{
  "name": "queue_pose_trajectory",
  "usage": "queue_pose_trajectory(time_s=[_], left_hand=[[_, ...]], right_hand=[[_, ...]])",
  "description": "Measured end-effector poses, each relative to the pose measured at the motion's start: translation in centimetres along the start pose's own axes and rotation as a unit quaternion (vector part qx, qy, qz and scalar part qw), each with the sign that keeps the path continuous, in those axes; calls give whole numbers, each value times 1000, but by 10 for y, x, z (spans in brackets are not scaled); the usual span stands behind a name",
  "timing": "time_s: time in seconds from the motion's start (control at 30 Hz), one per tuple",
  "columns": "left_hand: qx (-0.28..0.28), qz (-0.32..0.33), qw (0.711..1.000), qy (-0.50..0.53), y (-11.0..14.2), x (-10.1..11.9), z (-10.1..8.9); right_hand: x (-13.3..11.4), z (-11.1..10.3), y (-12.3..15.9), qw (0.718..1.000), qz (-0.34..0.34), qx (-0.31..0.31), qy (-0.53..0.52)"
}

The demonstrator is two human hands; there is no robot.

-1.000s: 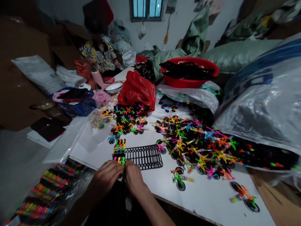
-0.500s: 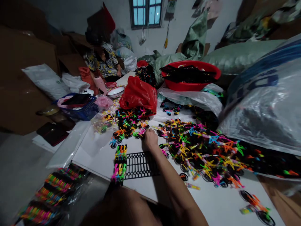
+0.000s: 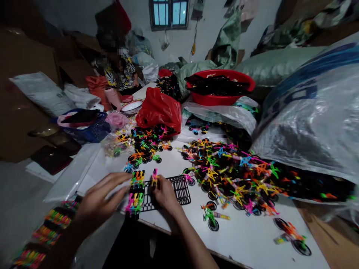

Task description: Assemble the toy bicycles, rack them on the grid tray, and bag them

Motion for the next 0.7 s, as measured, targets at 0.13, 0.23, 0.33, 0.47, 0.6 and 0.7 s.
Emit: queue_pose_trajectory(time_s=[0.13, 0.23, 0.33, 0.47, 0.6, 0.7], left_hand=[[-84, 18, 996, -20, -17, -22, 22], [-109, 20, 993, -28, -23, -26, 44], [-110, 12, 993, -41, -25, -27, 56], [-105, 10, 994, -20, -24, -31, 59], [-90, 24, 996, -1, -24, -31, 58], [-86, 46, 995, -24, -24, -25, 60]], right_hand=[[-3, 16, -2, 999, -20, 30, 24], [-5, 23, -9, 998, -27, 30, 49], [-1, 27, -12, 992, -21, 10, 121], [4, 27, -11, 979, -5, -15, 203], [-1, 34, -11, 963, 5, -46, 265], [-3, 37, -7, 953, 38, -50, 297]])
Point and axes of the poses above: each hand's wrist, its own y-axis away from the middle knuckle, its own z-axis out of the palm, x = y × z, the point moved 5 cm from there along -y, towards the middle knuckle, and after that the axes turned 14 degrees about -x, right-handed, at the moved point
